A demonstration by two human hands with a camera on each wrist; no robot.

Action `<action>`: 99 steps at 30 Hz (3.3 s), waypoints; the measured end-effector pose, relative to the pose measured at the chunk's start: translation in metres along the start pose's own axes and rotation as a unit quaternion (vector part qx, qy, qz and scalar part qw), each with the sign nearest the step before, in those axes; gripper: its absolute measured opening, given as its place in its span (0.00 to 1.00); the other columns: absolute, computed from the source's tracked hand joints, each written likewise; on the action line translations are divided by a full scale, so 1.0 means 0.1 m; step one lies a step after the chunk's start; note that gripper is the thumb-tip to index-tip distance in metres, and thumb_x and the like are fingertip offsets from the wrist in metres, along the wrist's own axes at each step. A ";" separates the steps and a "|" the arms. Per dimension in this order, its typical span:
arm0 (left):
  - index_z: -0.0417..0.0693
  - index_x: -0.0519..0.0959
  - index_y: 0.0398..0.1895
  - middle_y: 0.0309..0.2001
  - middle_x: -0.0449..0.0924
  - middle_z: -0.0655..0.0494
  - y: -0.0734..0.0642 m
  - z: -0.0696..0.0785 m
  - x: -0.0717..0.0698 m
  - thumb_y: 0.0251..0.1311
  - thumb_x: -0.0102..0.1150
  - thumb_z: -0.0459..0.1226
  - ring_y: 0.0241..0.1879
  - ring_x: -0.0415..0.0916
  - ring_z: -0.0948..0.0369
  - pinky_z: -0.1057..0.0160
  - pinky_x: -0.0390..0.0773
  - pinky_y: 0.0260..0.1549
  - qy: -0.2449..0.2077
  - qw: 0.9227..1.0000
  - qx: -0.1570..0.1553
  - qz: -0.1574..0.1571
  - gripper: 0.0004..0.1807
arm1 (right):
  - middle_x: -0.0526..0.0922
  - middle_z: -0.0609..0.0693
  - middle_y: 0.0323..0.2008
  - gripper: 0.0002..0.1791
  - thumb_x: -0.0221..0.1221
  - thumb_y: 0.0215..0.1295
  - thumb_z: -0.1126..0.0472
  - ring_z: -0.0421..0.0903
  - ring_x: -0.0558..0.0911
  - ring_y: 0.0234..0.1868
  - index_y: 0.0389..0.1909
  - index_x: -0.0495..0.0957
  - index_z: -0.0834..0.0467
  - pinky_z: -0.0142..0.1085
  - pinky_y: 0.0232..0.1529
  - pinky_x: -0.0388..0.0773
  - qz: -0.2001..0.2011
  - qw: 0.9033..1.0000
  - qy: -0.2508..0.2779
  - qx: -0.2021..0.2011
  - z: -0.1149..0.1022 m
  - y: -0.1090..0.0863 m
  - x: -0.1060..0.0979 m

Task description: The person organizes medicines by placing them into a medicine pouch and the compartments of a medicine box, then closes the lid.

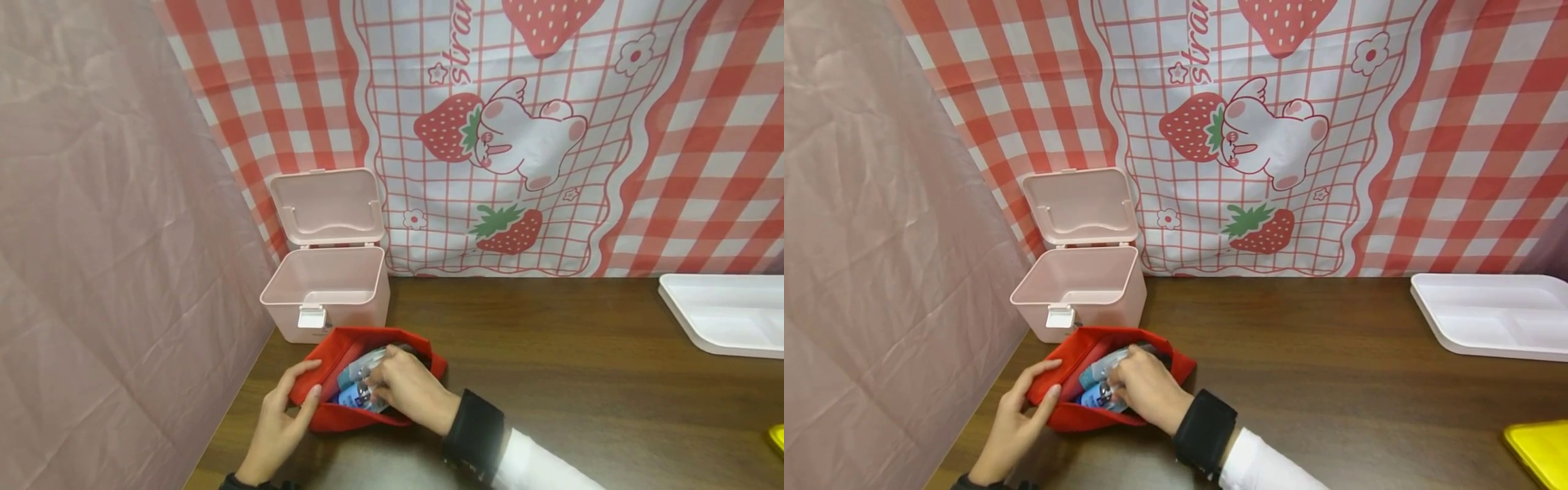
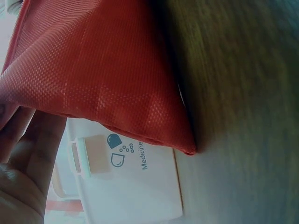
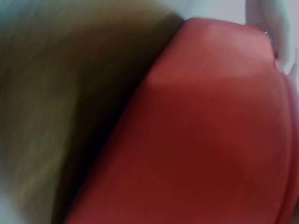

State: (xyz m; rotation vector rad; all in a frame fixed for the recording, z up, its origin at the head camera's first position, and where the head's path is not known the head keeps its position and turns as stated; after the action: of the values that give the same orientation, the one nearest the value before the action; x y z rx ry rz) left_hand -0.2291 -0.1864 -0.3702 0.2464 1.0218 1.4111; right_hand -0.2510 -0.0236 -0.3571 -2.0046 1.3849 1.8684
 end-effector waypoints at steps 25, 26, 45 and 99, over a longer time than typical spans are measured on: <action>0.41 0.71 0.54 0.44 0.78 0.47 0.01 0.01 -0.01 0.56 0.56 0.27 0.35 0.75 0.64 0.76 0.75 0.33 0.002 1.000 0.002 -0.002 0.20 | 0.75 0.45 0.28 0.07 0.63 0.49 0.67 0.40 0.72 0.31 0.30 0.75 0.57 0.31 0.32 0.71 0.180 0.980 -0.064 -0.047 0.32 -0.46 -0.70; 0.42 0.71 0.54 0.44 0.78 0.48 0.01 0.00 -0.01 0.57 0.56 0.27 0.35 0.75 0.63 0.76 0.75 0.33 0.002 1.000 -0.001 -0.004 0.20 | 0.74 0.45 0.27 0.09 0.64 0.48 0.67 0.39 0.71 0.29 0.29 0.74 0.57 0.30 0.30 0.70 0.191 0.979 -0.059 -0.031 0.36 -0.47 -0.71; 0.43 0.70 0.55 0.45 0.78 0.48 0.01 -0.03 -0.01 0.55 0.55 0.24 0.38 0.75 0.67 0.75 0.76 0.33 0.005 1.000 -0.023 -0.012 0.23 | 0.82 0.47 0.27 0.02 0.57 0.61 0.66 0.35 0.78 0.30 0.33 0.77 0.59 0.30 0.30 0.77 0.121 0.980 0.125 0.097 0.76 -0.43 -0.53; 0.39 0.67 0.59 0.18 0.59 0.59 0.12 0.35 0.39 0.60 0.41 0.20 0.16 0.54 0.77 0.76 0.62 0.13 -0.107 0.988 0.017 -0.114 0.23 | 0.79 0.48 0.25 0.07 0.63 0.54 0.65 0.37 0.74 0.25 0.33 0.75 0.61 0.32 0.25 0.76 0.248 0.943 0.054 0.215 1.12 -0.90 -1.00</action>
State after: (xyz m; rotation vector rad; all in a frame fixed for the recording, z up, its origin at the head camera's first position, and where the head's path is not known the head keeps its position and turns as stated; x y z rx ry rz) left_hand -0.2191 -0.1354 -0.3588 0.2910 0.8684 1.1351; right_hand -0.2651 0.1508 -0.3480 -1.6622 2.2609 1.4170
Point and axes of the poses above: each hand's wrist, its own y-axis towards the middle knuckle, its own x-axis out of the palm, z = x × y, the point moved 8 cm from there along y, towards the middle knuckle
